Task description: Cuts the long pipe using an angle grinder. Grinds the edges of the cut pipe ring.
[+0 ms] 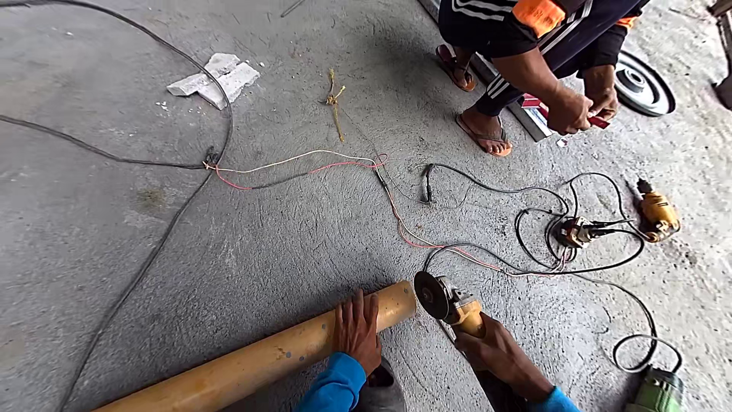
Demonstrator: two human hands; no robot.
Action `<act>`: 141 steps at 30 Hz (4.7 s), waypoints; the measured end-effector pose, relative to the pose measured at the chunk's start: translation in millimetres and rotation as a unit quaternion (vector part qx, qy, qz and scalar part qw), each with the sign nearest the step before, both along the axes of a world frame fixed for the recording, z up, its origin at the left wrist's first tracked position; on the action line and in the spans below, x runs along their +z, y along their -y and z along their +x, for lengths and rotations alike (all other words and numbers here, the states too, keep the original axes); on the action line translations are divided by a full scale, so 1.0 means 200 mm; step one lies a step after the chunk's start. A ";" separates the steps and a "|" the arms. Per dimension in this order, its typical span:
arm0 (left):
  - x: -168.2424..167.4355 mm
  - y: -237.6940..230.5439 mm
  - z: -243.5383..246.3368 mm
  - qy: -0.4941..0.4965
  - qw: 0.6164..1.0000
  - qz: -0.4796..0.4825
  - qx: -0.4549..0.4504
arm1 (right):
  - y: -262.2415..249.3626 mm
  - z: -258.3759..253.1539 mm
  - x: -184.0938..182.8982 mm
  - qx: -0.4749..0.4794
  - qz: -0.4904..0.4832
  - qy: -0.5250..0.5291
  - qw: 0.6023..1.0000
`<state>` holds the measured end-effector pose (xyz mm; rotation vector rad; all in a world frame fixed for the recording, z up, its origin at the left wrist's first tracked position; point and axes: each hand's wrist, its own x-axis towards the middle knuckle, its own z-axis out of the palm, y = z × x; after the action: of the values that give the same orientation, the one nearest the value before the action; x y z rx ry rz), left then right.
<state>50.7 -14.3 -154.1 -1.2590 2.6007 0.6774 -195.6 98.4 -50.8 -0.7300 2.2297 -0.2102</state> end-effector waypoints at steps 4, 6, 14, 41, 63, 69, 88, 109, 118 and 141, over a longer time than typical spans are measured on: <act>0.04 0.06 0.00 0.019 1.000 0.003 -0.016 | 0.03 -0.05 0.10 -0.004 -0.022 -0.003 1.000; 0.02 0.09 0.00 -0.011 0.996 -0.084 -0.002 | 0.04 -0.09 0.13 0.006 -0.001 -0.011 1.000; -0.06 0.04 -0.13 -0.093 0.977 -0.177 -0.070 | -0.30 -0.09 0.08 -0.028 0.097 -0.026 0.995; 0.00 0.27 -0.03 0.030 0.995 -0.090 0.004 | -0.33 0.01 -0.15 -0.073 0.069 0.025 0.995; 0.14 0.44 -0.05 0.080 0.986 0.146 0.014 | 0.01 -0.04 -0.14 0.056 0.126 -0.025 0.990; 0.14 0.46 -0.05 0.085 0.985 0.147 0.026 | 0.07 -0.01 -0.09 0.049 0.138 -0.028 0.989; 0.10 0.41 -0.05 0.084 0.991 0.104 0.023 | 0.11 -0.02 -0.06 0.048 0.129 -0.010 0.990; 0.10 0.39 -0.05 0.089 0.991 0.100 0.022 | 0.15 -0.04 -0.08 0.065 0.128 -0.015 0.990; 0.09 0.38 -0.05 0.077 0.992 0.101 0.022 | 0.17 -0.06 -0.09 0.074 0.129 -0.021 0.989; 0.06 0.32 -0.04 0.076 0.994 0.072 0.020 | 0.30 -0.06 -0.05 0.081 0.113 -0.020 0.990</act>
<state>42.0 -79.2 -141.5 -1.2690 2.3659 0.7312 -208.6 38.3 -61.6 -0.7894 2.1740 0.1366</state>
